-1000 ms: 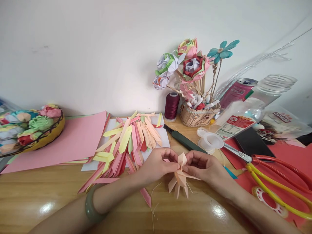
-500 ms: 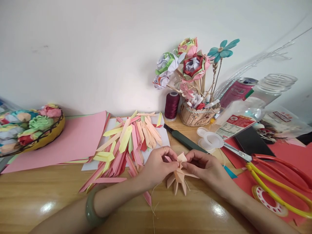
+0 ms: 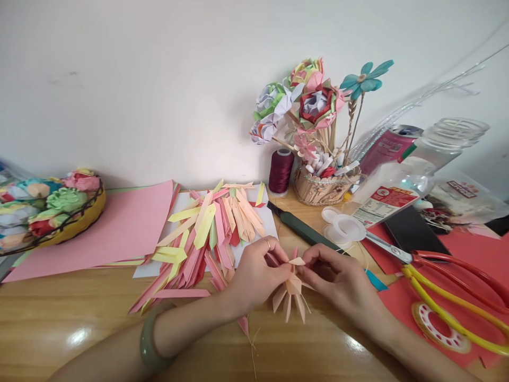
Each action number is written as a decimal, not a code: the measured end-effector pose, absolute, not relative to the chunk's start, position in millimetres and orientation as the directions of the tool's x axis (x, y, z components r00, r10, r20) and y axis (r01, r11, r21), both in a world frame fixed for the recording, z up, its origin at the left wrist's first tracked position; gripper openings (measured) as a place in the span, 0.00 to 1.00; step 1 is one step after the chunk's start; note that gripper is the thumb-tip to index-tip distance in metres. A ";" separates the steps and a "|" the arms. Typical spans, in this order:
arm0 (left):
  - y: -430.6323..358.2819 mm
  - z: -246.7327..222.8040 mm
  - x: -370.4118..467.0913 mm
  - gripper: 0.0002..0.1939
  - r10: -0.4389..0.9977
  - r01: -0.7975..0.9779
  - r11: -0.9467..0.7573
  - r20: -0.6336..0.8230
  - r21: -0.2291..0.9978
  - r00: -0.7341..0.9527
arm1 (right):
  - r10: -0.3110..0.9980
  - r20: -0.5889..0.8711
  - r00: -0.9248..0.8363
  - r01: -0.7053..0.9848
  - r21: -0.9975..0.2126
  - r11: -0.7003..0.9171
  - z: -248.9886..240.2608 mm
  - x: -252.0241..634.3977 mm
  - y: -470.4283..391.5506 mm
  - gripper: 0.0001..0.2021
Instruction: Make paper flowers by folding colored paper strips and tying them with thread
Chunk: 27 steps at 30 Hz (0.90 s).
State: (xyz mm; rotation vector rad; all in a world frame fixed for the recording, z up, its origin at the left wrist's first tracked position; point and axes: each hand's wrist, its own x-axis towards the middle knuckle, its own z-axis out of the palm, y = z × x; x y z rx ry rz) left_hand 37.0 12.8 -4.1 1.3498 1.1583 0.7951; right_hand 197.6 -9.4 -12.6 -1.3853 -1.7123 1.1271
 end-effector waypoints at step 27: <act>20.4 2.8 30.8 0.14 0.812 -0.286 0.426 -0.223 0.858 0.539 | 0.721 0.574 -0.388 0.653 -0.381 0.655 -5.2 211.3 -6.3 0.08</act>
